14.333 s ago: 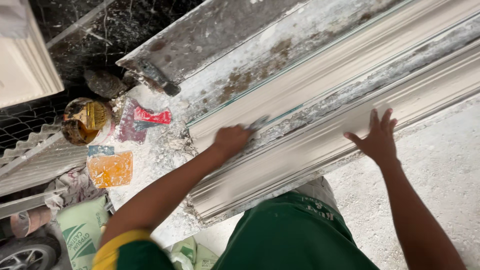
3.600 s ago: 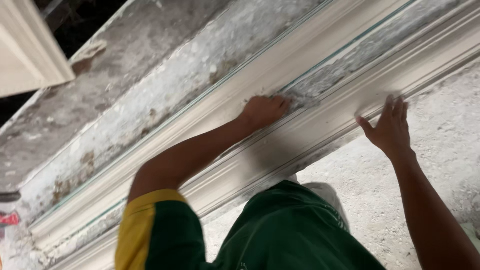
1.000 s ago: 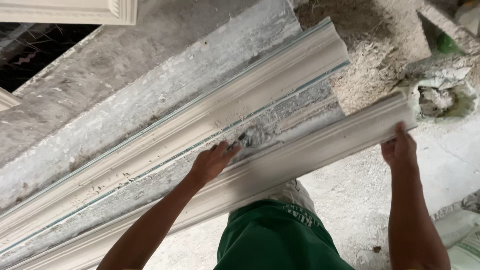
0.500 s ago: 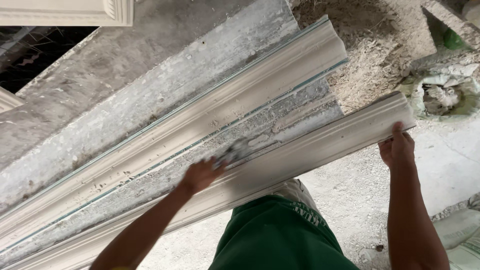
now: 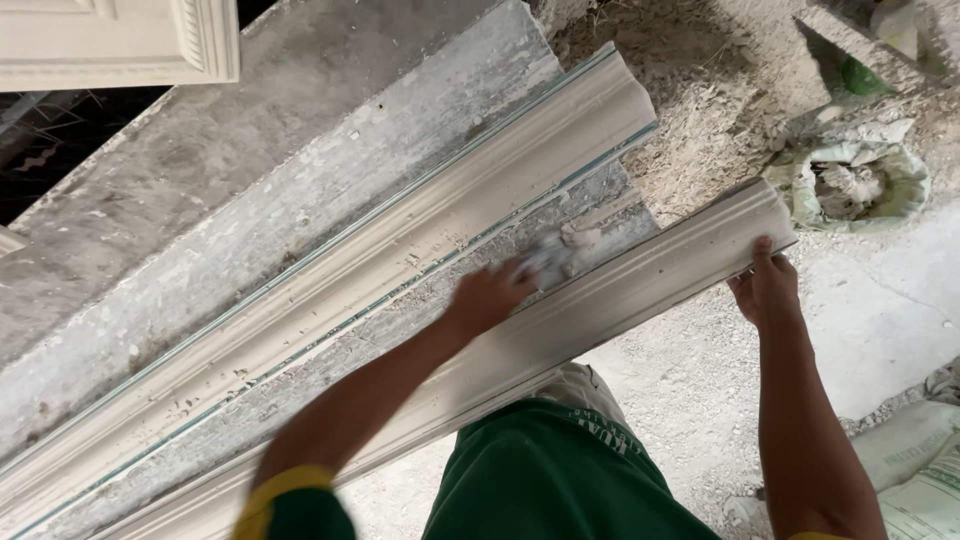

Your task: The person scrapes dried gypsum residue from long white molding pieces using a metal scraper. They repeatedly scrape along the length of each piece, removing chunks of dried material and dust.

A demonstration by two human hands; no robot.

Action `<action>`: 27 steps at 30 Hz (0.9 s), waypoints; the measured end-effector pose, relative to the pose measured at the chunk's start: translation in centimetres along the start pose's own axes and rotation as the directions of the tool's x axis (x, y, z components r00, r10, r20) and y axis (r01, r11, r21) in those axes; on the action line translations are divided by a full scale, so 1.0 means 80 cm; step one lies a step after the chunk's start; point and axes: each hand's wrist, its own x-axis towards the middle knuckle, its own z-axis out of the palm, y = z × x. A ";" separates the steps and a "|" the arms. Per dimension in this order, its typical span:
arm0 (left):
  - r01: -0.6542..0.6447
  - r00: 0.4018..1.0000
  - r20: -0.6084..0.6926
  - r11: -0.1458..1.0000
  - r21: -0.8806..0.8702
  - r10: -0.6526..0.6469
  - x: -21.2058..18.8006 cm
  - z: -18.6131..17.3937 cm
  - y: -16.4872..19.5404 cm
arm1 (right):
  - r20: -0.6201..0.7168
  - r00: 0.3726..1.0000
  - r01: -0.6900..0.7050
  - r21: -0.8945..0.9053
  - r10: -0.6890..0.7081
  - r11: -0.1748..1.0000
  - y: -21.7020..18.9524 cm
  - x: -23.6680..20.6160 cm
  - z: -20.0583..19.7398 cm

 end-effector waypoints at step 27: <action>0.071 0.988 -0.146 0.986 0.149 -0.049 0.082 -0.011 0.033 | -0.073 0.997 -0.015 -0.184 0.001 0.983 -0.032 -0.043 0.037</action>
